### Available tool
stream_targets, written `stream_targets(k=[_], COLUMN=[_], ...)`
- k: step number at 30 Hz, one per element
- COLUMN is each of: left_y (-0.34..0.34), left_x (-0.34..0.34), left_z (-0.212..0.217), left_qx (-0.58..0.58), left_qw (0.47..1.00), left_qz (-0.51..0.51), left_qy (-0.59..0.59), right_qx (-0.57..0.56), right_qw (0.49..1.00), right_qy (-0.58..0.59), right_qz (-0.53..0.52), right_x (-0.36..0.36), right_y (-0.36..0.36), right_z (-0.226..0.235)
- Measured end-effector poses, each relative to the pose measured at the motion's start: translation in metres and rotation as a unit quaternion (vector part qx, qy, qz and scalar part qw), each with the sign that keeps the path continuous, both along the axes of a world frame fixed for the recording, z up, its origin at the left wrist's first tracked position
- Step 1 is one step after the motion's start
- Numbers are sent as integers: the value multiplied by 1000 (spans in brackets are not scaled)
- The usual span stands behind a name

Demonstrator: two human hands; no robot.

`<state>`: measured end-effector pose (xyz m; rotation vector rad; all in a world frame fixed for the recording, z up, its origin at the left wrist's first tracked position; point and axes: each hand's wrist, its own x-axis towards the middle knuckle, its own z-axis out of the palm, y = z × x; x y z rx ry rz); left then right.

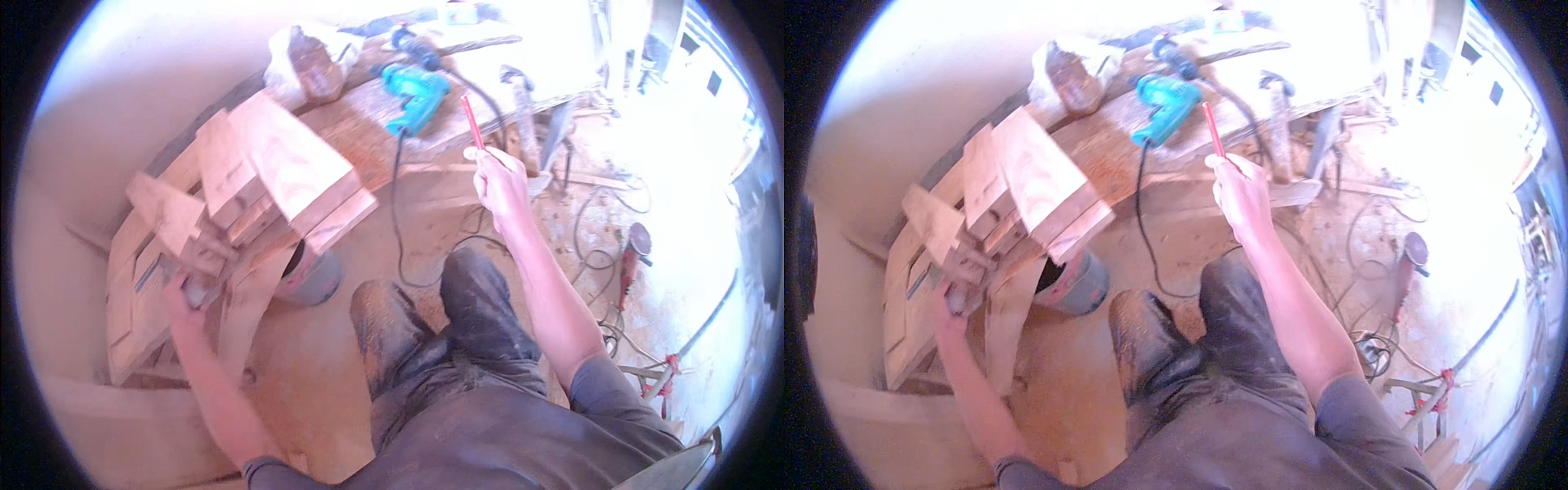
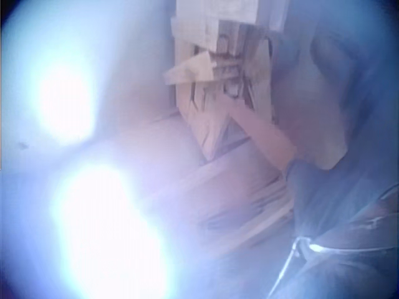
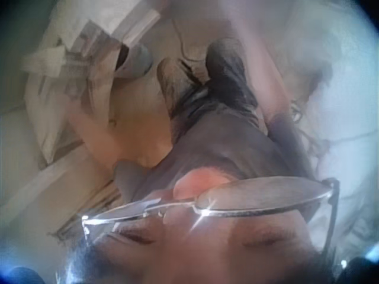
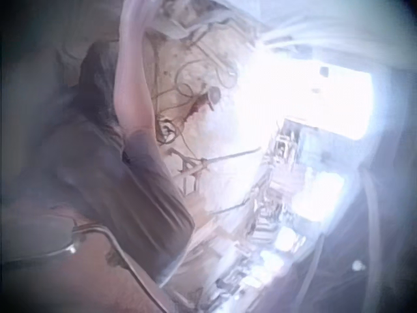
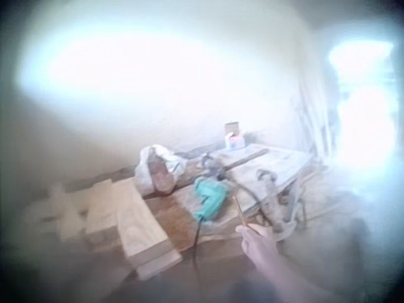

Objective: The person drills holes into wooden planks using a corded drill. They measure and mark the wood with a square and pencil before drilling multiple holes in sequence.

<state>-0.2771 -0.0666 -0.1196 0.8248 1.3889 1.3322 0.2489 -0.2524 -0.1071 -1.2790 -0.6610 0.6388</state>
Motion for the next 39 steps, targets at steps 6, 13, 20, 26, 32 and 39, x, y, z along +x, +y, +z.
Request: stream_targets(k=[6,13,20,26,32,39], left_y=[76,65,24,-21,19,-16], left_x=[-150,-83,26,212,283,299], left_z=[-36,4,80,141,129,121], left_qx=[13,29,239,315,150,148], left_qw=[975,838,769,786,693,656], left_qz=[-127,34,121,-151,-254,-217], left_qy=[183,544,580,510,657,708], right_qx=[-187,-322,-130,56,120,33], right_qw=[921,855,833,998,976,944], right_qy=[-340,-385,-497,6,179,281], right_qz=[-27,-131,-206,26,12,172], right_x=[103,214,153,-17,-10,26], right_y=[66,141,124,12,52,134], right_z=[2,25,17,-41,-22,0])
